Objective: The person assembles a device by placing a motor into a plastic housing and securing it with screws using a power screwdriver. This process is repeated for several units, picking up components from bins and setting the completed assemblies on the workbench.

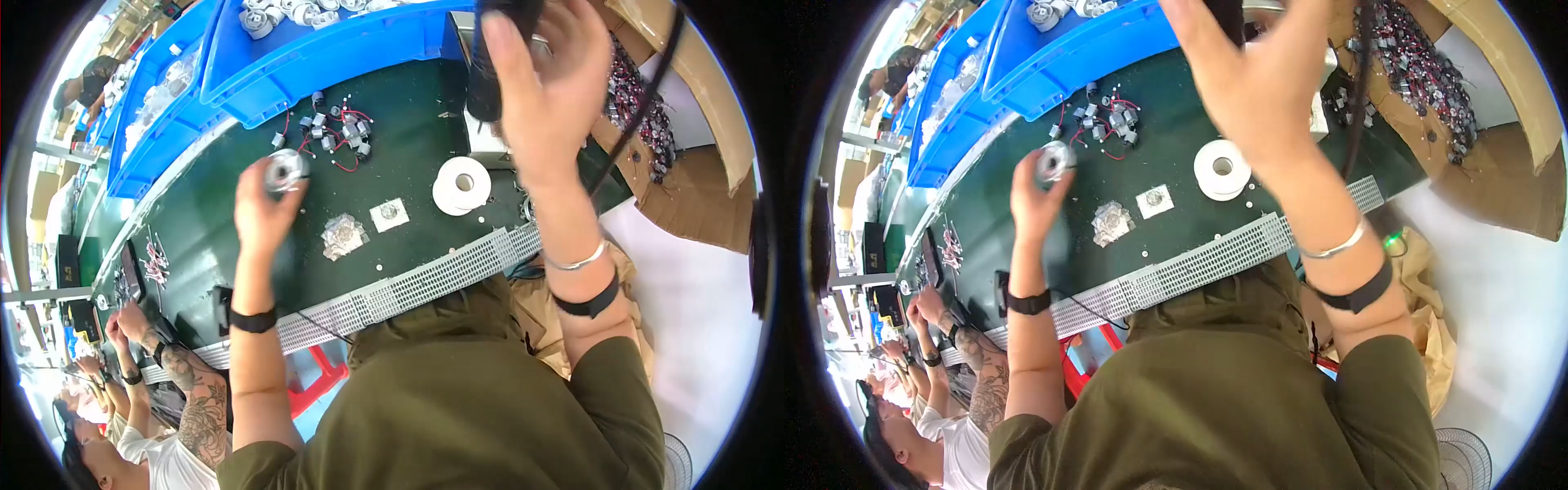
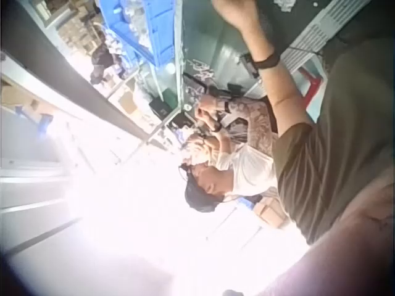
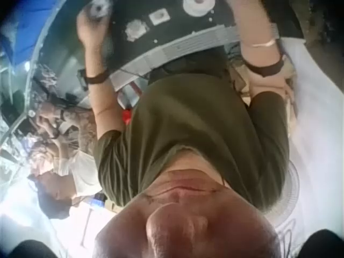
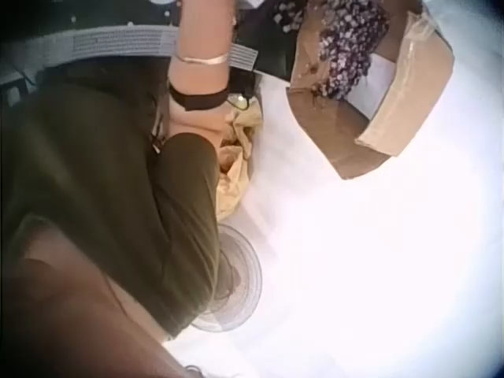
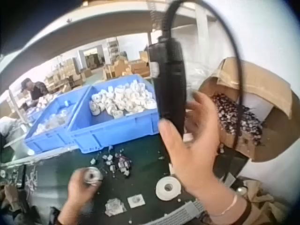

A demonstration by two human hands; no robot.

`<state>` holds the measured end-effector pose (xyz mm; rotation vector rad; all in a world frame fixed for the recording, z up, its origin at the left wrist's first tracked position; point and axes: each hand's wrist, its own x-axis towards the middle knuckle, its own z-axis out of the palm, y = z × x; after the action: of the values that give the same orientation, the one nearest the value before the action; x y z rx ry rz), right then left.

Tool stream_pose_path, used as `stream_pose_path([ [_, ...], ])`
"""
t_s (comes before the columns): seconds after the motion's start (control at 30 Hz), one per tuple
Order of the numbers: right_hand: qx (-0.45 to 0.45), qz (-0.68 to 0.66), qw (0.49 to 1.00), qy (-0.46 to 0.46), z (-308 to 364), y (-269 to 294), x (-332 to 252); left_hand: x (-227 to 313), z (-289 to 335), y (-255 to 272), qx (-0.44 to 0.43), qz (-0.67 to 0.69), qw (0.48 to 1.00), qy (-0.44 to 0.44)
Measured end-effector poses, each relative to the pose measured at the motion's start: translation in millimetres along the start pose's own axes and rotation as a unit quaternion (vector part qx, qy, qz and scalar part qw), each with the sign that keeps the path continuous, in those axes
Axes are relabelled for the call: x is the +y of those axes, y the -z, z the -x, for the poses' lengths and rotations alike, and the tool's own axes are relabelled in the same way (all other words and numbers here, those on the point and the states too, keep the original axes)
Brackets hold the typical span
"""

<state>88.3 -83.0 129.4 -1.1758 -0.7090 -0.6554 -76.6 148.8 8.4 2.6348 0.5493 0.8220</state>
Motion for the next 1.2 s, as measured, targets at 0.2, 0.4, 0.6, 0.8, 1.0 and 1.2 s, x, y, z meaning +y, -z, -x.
stream_pose_path([
  [0.2, -0.475, 0.234, 0.848, 0.023, 74.3, -9.8, 17.7, -106.8, -2.9, 57.0, -0.04, -0.097, 0.991, 0.078],
  [0.4, -0.596, 0.403, 0.691, -0.066, 123.4, -38.7, 69.6, -19.6, -59.2, 61.6, 0.06, 0.055, 0.996, 0.021],
  [0.6, -0.581, 0.358, 0.726, -0.083, 104.7, -25.9, 50.5, 48.0, -173.4, 24.7, 0.078, 0.058, 0.986, -0.138],
  [0.8, -0.498, 0.045, 0.834, -0.233, 68.6, -2.2, 29.8, 29.7, -293.1, -56.2, -0.177, -0.128, 0.941, -0.259],
  [1.0, -0.55, 0.084, 0.792, -0.252, 64.6, 17.6, 23.6, 6.3, -339.6, -140.7, -0.206, -0.314, 0.87, -0.318],
  [1.2, -0.5, 0.072, 0.831, -0.231, 67.3, 20.1, 26.2, 2.2, -336.3, -145.2, -0.381, -0.382, 0.82, -0.192],
])
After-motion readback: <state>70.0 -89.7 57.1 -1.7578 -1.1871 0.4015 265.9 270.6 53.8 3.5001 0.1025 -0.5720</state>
